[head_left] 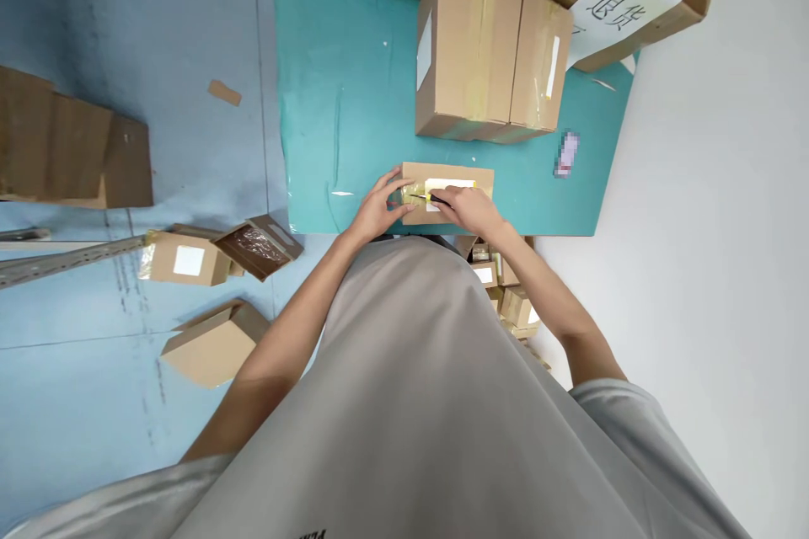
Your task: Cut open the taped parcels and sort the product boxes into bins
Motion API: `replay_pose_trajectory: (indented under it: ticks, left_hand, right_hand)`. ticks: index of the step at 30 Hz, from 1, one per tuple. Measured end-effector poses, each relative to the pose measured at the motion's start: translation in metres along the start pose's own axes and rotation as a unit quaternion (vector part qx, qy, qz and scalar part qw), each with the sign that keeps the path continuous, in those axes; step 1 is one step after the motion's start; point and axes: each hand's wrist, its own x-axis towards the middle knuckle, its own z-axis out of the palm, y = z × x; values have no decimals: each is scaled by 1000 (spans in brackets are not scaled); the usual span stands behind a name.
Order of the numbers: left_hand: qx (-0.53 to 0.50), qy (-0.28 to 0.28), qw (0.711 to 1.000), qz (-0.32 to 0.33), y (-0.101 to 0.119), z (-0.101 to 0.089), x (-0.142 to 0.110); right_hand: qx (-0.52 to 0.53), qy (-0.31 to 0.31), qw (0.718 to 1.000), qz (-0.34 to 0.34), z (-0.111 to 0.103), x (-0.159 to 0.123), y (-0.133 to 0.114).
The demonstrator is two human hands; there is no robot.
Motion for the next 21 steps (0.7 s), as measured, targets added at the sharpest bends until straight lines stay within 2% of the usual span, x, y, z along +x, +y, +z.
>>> replay_pose_trajectory:
  ticks: [6,13,21]
  left_hand:
    - [-54,-7,998,-2,-7,3,3]
    - [-66,-4,998,-1,-10,5,3]
    - [-61,23,998,-10,-12,8,2]
  right_hand:
    - [-49,-29,998,4,-8,7,-8]
    - [-88,-36,995,8,-14,11,-15]
    - [-142,-54,988,-15,-24,24,-34]
